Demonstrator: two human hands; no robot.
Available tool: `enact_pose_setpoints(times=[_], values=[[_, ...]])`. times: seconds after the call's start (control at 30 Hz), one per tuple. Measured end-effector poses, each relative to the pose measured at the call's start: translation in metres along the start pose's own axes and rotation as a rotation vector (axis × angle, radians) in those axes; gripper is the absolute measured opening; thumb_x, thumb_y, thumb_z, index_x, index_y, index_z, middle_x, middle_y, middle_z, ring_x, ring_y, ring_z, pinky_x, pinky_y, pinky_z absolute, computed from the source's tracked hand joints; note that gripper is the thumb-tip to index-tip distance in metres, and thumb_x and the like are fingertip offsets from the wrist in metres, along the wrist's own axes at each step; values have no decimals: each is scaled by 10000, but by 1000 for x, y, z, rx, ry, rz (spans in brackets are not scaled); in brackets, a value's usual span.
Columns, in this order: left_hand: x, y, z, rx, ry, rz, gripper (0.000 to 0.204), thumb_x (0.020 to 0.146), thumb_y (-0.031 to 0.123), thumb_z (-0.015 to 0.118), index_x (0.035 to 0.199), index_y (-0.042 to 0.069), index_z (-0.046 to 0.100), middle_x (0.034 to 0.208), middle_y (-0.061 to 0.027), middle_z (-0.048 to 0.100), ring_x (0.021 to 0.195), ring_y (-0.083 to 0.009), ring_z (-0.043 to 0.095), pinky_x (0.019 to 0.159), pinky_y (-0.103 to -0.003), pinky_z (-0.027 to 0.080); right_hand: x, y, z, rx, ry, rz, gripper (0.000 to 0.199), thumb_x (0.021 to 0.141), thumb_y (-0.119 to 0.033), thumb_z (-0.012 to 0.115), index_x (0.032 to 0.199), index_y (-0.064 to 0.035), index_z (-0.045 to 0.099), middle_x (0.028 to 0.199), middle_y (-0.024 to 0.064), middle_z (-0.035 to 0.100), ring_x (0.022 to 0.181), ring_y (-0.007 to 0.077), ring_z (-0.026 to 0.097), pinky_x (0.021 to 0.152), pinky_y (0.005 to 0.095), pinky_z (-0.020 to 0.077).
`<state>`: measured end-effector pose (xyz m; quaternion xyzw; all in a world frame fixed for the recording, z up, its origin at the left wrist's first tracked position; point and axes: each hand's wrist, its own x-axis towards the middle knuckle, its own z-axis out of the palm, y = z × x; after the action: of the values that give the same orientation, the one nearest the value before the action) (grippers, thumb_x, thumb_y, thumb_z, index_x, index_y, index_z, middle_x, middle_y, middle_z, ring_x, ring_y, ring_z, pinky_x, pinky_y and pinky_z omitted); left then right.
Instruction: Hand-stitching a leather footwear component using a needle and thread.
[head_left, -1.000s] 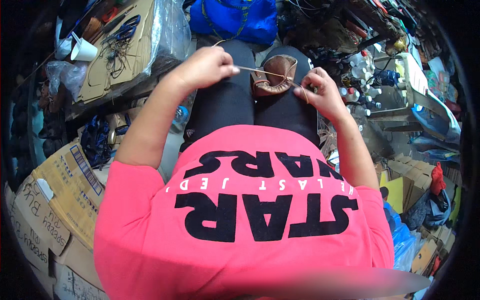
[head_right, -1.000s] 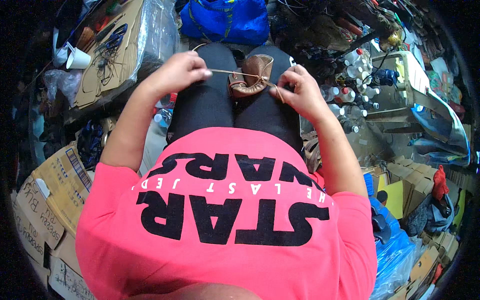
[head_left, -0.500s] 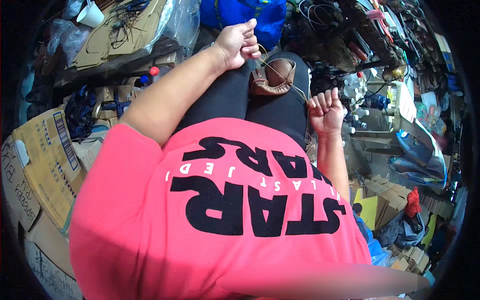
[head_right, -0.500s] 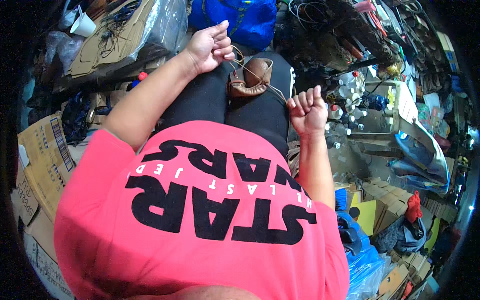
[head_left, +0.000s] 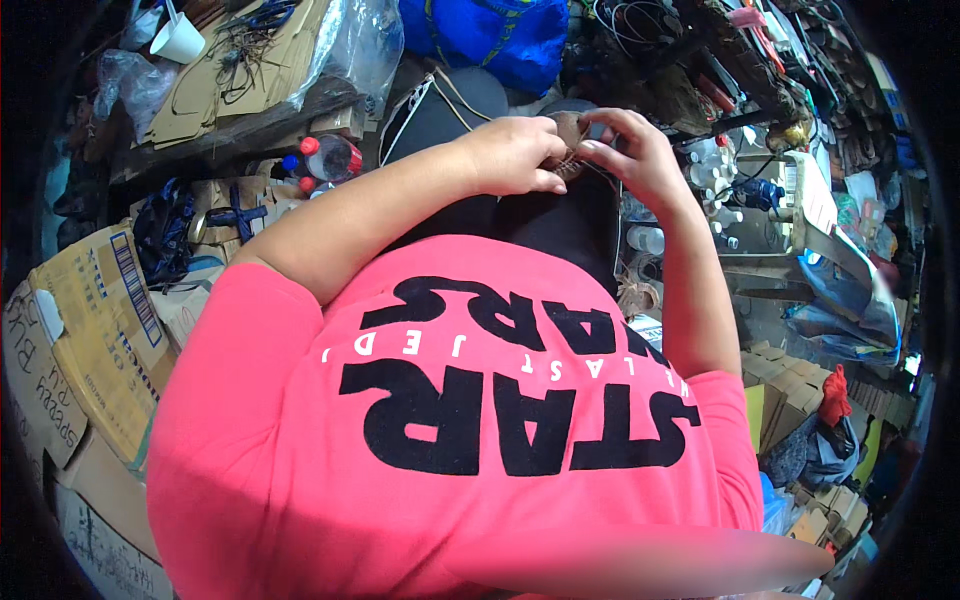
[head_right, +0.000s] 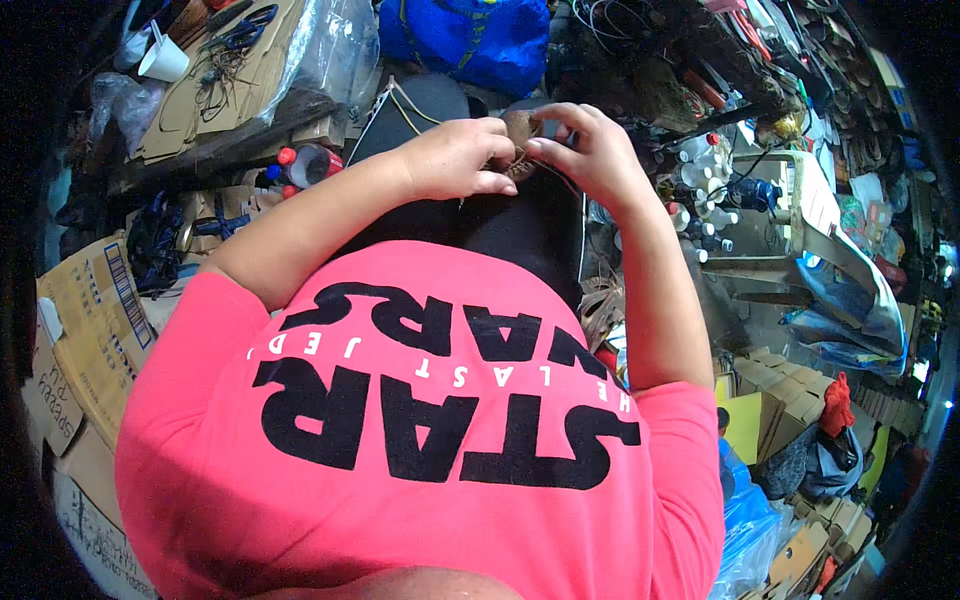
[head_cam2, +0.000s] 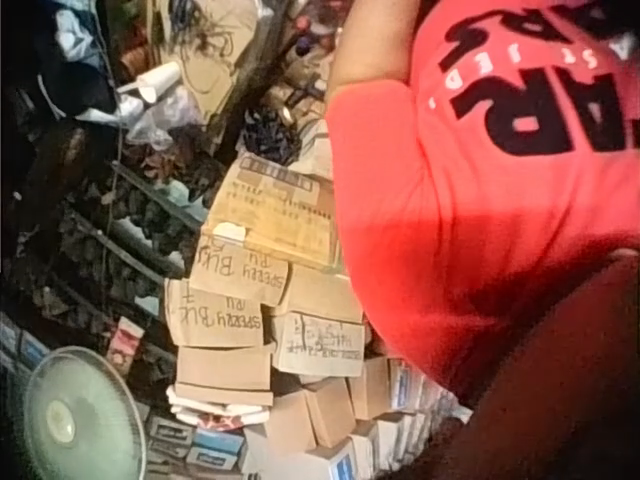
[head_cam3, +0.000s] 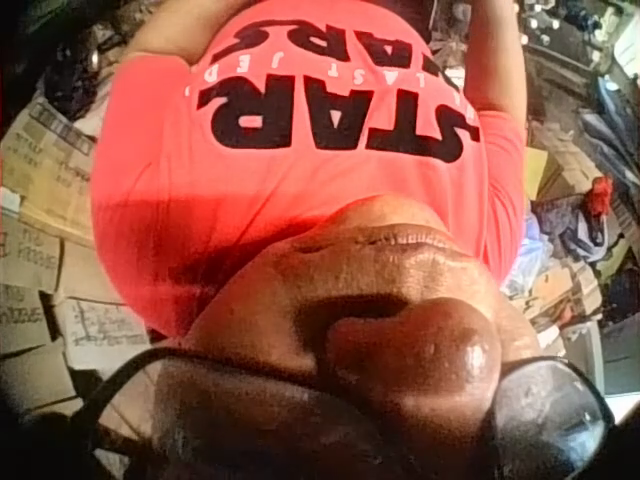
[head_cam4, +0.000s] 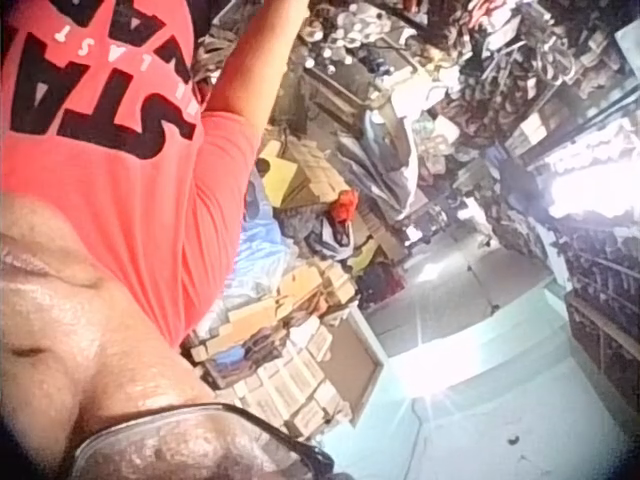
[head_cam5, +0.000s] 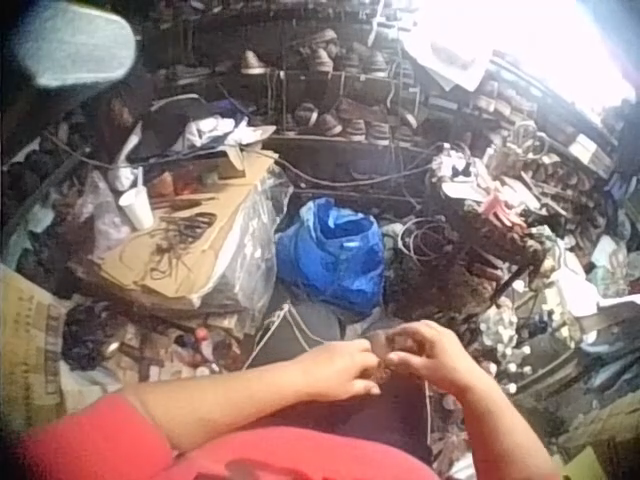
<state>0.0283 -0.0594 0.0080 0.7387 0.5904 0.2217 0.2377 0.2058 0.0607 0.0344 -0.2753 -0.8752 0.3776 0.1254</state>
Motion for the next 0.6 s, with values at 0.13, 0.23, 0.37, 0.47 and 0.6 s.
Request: enact_pose_setpoints(times=[0.13, 0.23, 0.37, 0.47, 0.6], values=[[2, -17, 2, -119, -96, 86, 272, 747, 276, 715, 869, 53, 618, 915, -121, 570, 868, -310, 587, 742, -385, 465, 6, 16, 10, -102, -78, 69, 264, 738, -253, 753, 811, -42, 612, 751, 64, 534, 675, 161, 515, 628, 293, 438], [1, -16, -5, -132, -111, 120, 255, 750, 268, 712, 865, 57, 625, 920, -118, 574, 867, -300, 589, 743, -376, 465, 0, 26, 24, 130, 14, 119, 288, 741, -231, 757, 742, -16, 565, 752, 70, 531, 683, 144, 506, 615, 296, 426], [8, -22, -17, -206, 32, 67, 219, 777, 248, 683, 899, 69, 649, 953, -113, 595, 898, -270, 589, 785, -348, 461, -10, 18, 29, 39, 274, 25, 284, 760, -232, 744, 744, -14, 562, 735, 60, 520, 675, 126, 485, 597, 287, 415], [27, -29, -10, -175, 201, 146, 254, 788, 218, 646, 989, 64, 631, 985, -114, 602, 967, -263, 572, 853, -348, 448, -28, 0, 20, 166, 19, 174, 310, 793, -276, 709, 750, 1, 577, 660, 78, 515, 648, 126, 483, 579, 296, 416], [48, -17, 4, -253, 8, 6, 279, 745, 219, 677, 947, 41, 605, 921, -128, 584, 912, -244, 582, 816, -345, 461, -33, 1, 22, -36, -21, -34, 299, 848, -196, 630, 691, 19, 494, 626, 40, 404, 611, 135, 425, 563, 299, 358]])
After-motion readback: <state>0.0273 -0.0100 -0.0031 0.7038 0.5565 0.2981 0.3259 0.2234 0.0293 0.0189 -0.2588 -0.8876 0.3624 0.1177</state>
